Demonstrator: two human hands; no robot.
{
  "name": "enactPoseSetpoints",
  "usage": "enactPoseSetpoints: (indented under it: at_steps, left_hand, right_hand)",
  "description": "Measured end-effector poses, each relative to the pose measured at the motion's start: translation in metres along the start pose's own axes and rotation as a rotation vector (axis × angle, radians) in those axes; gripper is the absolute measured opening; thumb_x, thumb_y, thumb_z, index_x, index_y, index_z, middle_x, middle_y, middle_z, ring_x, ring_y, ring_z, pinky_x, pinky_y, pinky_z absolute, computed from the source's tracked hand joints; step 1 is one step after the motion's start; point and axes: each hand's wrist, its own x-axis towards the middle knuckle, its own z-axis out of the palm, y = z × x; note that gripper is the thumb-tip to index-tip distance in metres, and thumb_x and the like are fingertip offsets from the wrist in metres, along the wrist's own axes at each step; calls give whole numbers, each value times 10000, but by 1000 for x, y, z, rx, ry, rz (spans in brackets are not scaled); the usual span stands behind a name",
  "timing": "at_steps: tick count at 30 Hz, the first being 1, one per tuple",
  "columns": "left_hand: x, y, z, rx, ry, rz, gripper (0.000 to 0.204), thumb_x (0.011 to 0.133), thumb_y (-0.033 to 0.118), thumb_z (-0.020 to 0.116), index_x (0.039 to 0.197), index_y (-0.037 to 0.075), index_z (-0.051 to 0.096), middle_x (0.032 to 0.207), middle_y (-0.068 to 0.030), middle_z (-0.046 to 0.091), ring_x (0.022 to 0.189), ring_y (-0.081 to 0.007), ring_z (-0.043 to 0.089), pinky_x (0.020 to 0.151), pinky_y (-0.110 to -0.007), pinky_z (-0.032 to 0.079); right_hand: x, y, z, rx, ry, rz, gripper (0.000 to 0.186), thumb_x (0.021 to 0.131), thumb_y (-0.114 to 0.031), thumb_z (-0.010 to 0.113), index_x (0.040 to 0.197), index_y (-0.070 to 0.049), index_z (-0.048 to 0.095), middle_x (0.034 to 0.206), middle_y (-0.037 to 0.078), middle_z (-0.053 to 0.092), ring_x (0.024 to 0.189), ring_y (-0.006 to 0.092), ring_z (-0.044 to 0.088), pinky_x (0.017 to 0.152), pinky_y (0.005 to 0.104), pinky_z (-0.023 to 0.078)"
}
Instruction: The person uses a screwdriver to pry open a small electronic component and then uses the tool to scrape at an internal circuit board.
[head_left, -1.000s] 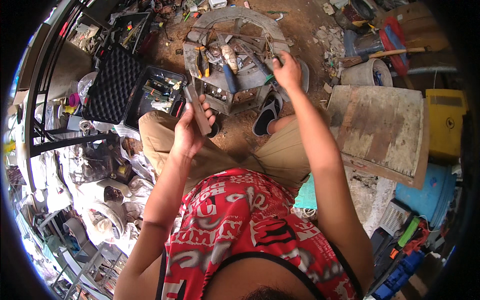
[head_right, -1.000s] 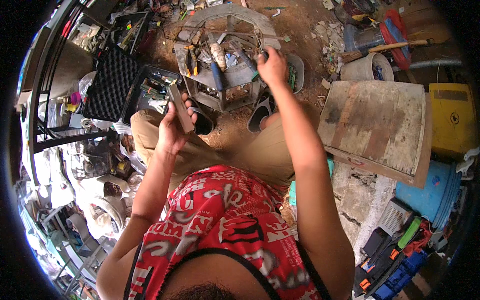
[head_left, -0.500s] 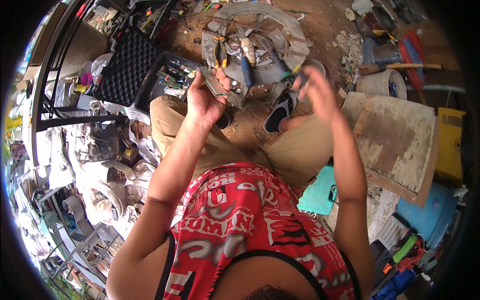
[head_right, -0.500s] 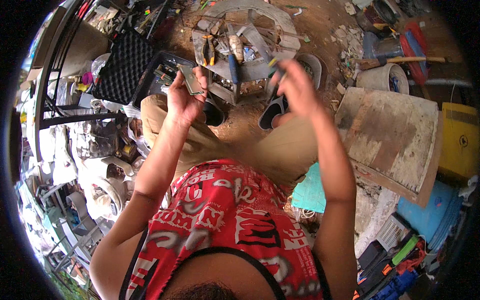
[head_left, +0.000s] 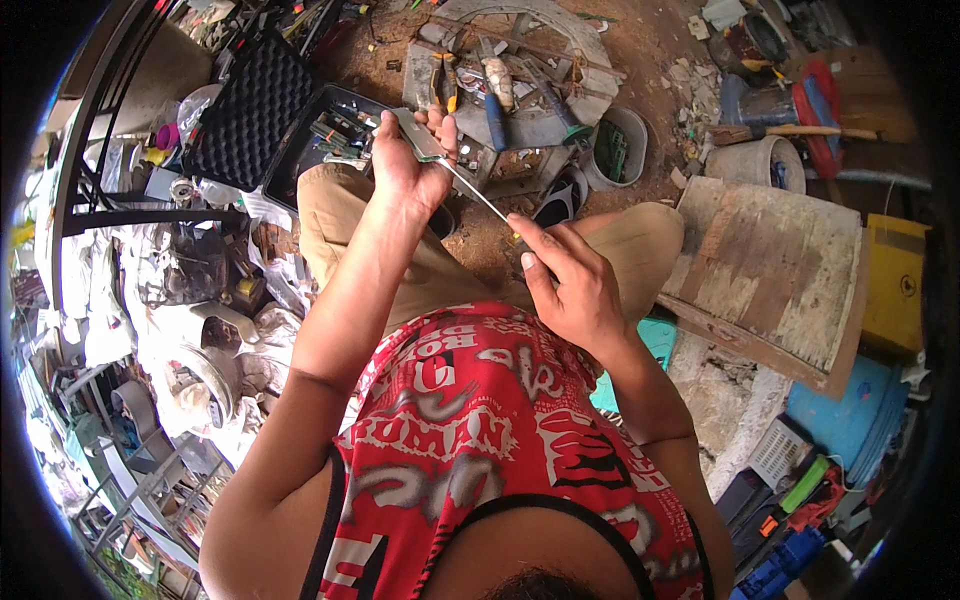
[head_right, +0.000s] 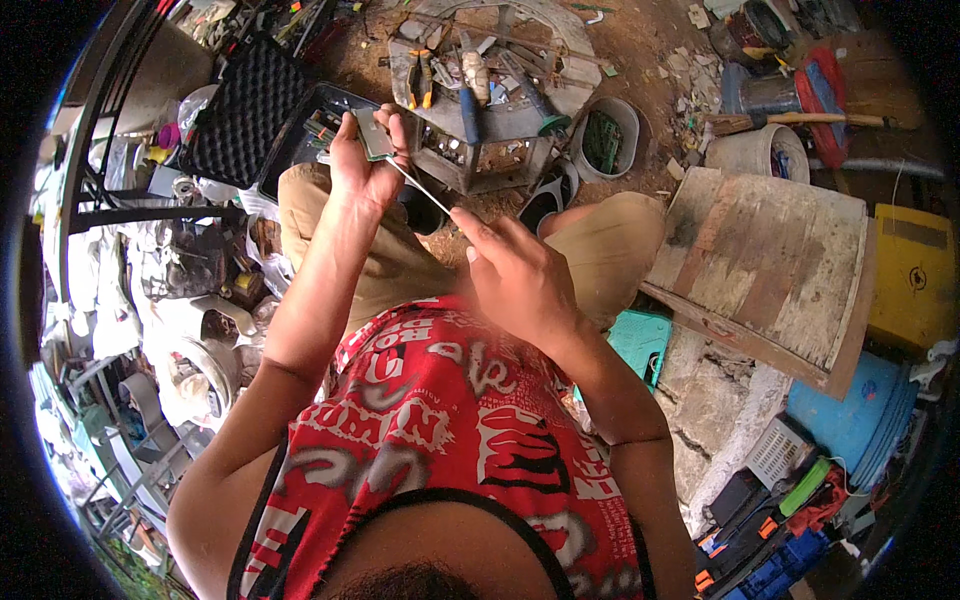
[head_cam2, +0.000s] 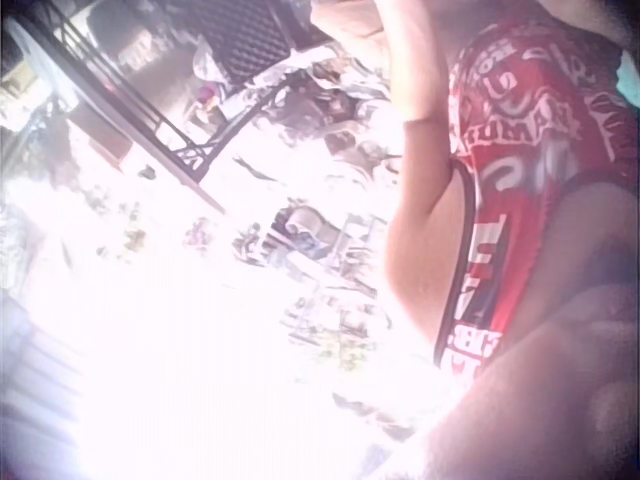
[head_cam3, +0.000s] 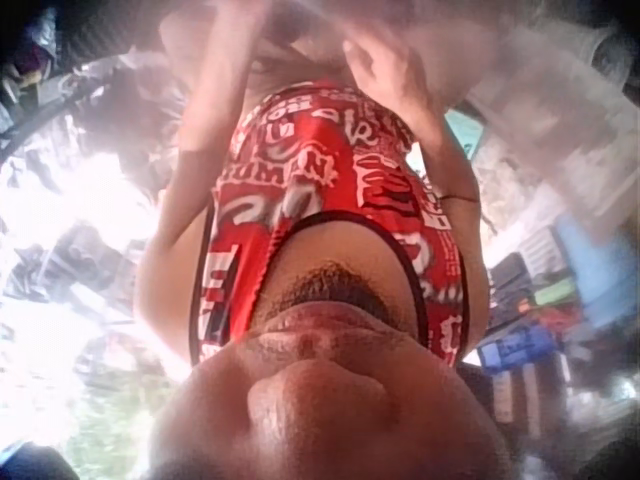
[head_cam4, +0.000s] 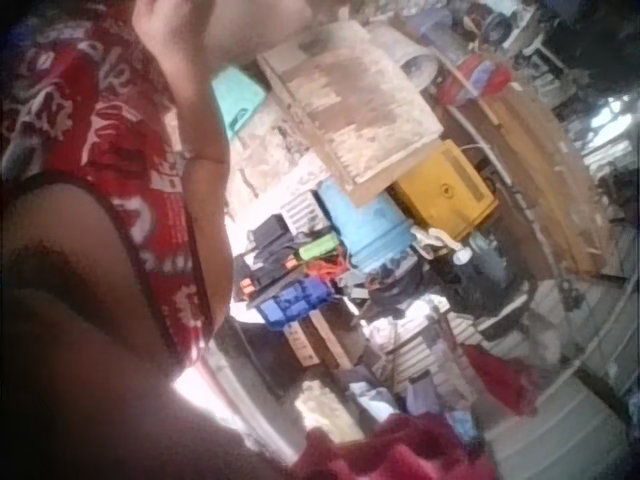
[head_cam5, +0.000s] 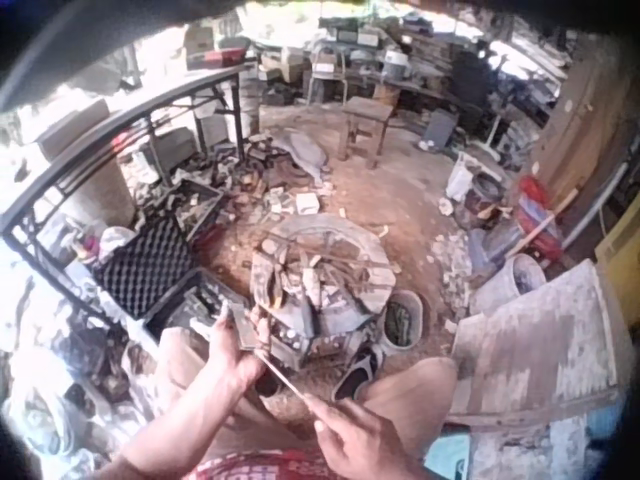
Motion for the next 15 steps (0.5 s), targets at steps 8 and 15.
enactPoseSetpoints:
  at_steps: [8,15]
  left_hand:
    - [-5,3,5,23,-1,-13,454,988,500,365,906,68,478,884,-100,598,786,-205,613,751,-364,569]
    - [-3,6,1,131,-127,-22,444,977,524,382,925,97,494,827,-78,608,718,-187,602,649,-316,542]
  right_hand:
    - [5,-1,2,2,-19,0,408,861,-98,559,1269,-121,564,924,146,611,789,365,616,678,440,506]
    - [5,0,-5,75,-66,71,379,877,-108,538,1255,-89,575,921,196,647,801,371,631,697,431,507]
